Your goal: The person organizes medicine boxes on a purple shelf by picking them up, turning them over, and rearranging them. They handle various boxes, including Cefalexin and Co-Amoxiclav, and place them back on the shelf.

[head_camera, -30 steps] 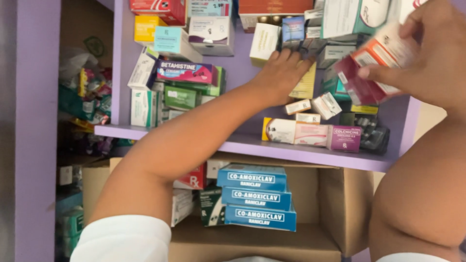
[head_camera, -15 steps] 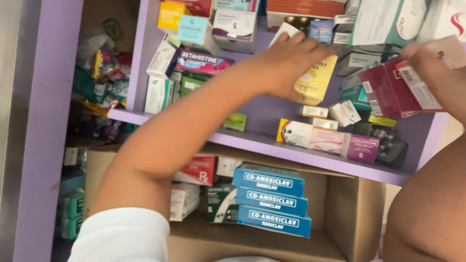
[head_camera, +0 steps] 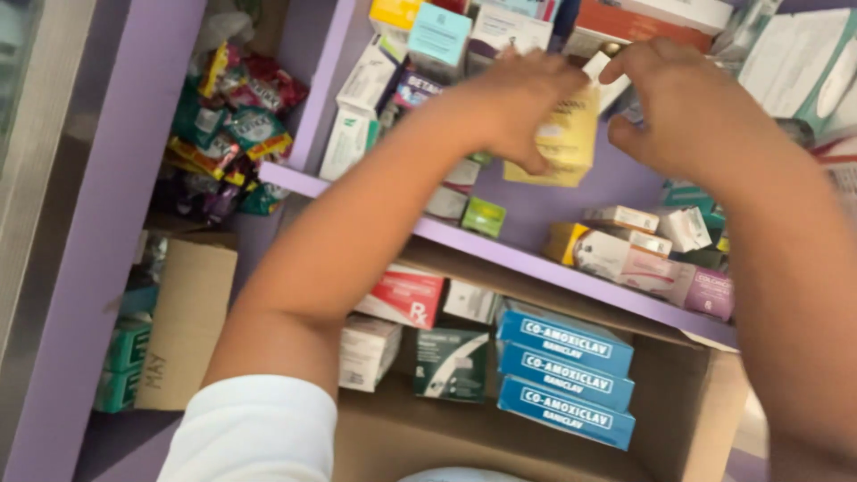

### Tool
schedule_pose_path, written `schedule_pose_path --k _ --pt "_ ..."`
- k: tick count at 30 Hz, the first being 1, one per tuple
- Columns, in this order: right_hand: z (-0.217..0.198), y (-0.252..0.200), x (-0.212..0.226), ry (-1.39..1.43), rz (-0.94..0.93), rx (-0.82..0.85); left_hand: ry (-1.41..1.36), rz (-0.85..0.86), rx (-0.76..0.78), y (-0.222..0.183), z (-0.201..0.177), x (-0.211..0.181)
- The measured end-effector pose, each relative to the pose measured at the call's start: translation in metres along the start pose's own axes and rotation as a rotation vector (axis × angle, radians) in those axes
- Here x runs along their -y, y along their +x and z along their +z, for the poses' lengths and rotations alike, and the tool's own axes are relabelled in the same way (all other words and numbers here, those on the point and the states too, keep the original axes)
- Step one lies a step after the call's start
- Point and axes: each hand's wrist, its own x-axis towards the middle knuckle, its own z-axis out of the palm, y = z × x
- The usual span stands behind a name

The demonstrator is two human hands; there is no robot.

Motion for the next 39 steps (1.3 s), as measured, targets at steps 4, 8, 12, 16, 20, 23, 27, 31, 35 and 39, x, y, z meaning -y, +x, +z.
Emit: schedule_pose_path --k 4,8,12,16,20,23,27,31,35,39 --pt "0.046 0.035 -0.017 -0.153 0.025 0.004 0.058 0.001 0.063 0.004 0.024 0.002" --pt "0.091 0.043 -0.047 -0.306 0.036 0.042 0.089 -0.031 0.148 0.006 0.03 0.002" --pt "0.086 0.043 -0.046 -0.284 -0.005 0.064 0.038 -0.056 0.097 0.005 0.03 0.002" --pt "0.081 0.044 -0.049 -0.233 0.016 0.175 0.059 -0.109 0.138 0.004 0.014 -0.005" --pt "0.067 0.037 -0.034 -0.172 0.026 0.232 0.03 -0.136 0.152 0.002 0.014 -0.008" --pt "0.067 0.038 -0.031 -0.23 0.027 0.208 0.035 -0.134 0.161 0.005 0.014 -0.006" --pt "0.066 0.038 -0.021 -0.343 0.048 0.252 0.019 -0.096 0.121 0.004 0.019 -0.003" --pt "0.044 0.031 -0.001 -0.291 0.101 0.298 0.026 -0.073 0.14 0.0 0.009 -0.005" --pt "0.035 0.023 0.012 -0.219 0.201 0.403 0.004 -0.07 0.193 -0.002 0.003 -0.008" --pt "0.042 0.022 0.003 -0.252 0.264 0.546 -0.012 -0.061 0.196 0.001 0.014 -0.008"
